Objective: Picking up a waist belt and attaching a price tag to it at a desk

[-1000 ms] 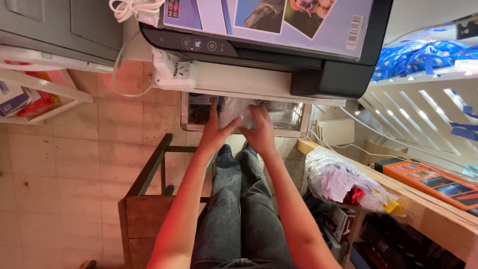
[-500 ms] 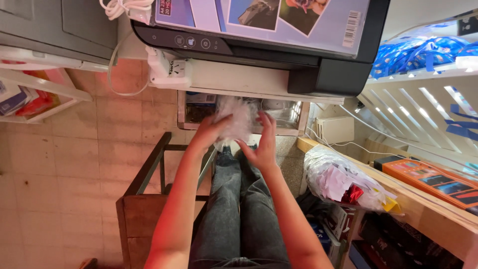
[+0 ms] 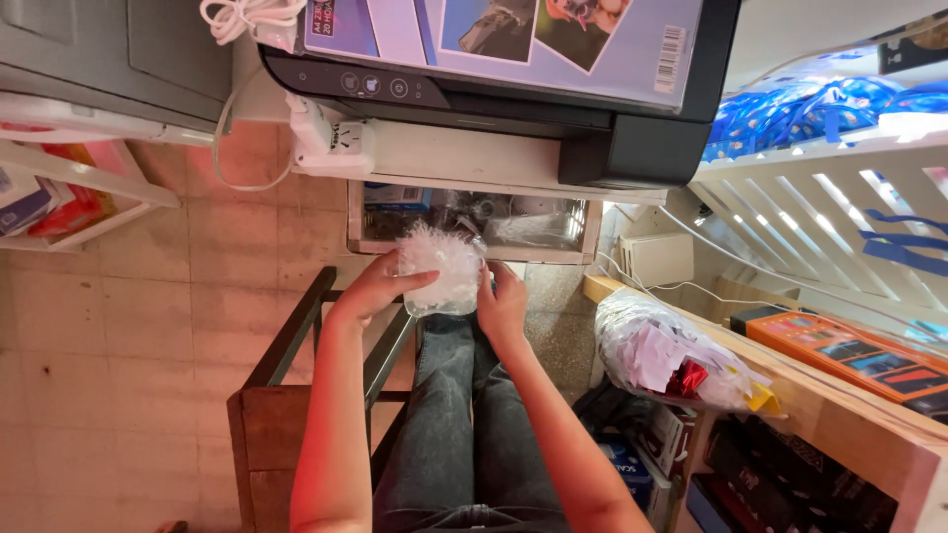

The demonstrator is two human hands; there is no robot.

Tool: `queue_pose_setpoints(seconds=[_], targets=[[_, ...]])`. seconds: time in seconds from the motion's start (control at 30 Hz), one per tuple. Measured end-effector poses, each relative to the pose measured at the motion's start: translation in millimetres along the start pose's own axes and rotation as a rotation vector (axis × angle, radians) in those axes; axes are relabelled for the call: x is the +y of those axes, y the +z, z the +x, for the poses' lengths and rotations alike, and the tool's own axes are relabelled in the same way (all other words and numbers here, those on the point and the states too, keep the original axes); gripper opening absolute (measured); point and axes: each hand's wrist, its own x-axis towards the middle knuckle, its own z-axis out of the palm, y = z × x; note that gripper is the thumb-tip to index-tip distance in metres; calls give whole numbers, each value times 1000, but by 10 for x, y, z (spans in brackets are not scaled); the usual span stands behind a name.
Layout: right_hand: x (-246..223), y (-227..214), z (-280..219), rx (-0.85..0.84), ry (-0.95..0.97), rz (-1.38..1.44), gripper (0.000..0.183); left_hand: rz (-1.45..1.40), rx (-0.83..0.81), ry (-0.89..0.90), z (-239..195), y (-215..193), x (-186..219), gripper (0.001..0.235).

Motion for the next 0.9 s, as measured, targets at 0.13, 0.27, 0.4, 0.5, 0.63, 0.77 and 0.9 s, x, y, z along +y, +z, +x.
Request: queue_pose_setpoints(seconds=[0.13, 0.27, 0.4, 0.5, 0.63, 0.77, 0.9], targets=[[-251, -42, 131, 2, -46, 72, 33, 47, 46, 52, 246, -381, -450, 57], [-210, 40, 344, -59, 2, 71, 31, 59, 93, 161, 183, -262, -271, 55], [-110, 97, 519, -75, 48, 96, 29, 58, 122, 228, -2, 105, 133, 58], [-128, 89, 665, -75, 54, 76, 33, 98, 156, 275, 74, 66, 20, 70], [-123, 154, 877, -73, -71, 144, 41, 55, 164, 344, 42, 210, 142, 55], [163, 206, 932, -108, -7, 329, 41, 14, 188, 468, -56, 329, 229, 42], [-1083, -639, 252, -67, 170, 739, 52, -92, 180, 414, -402, 531, 439, 37]])
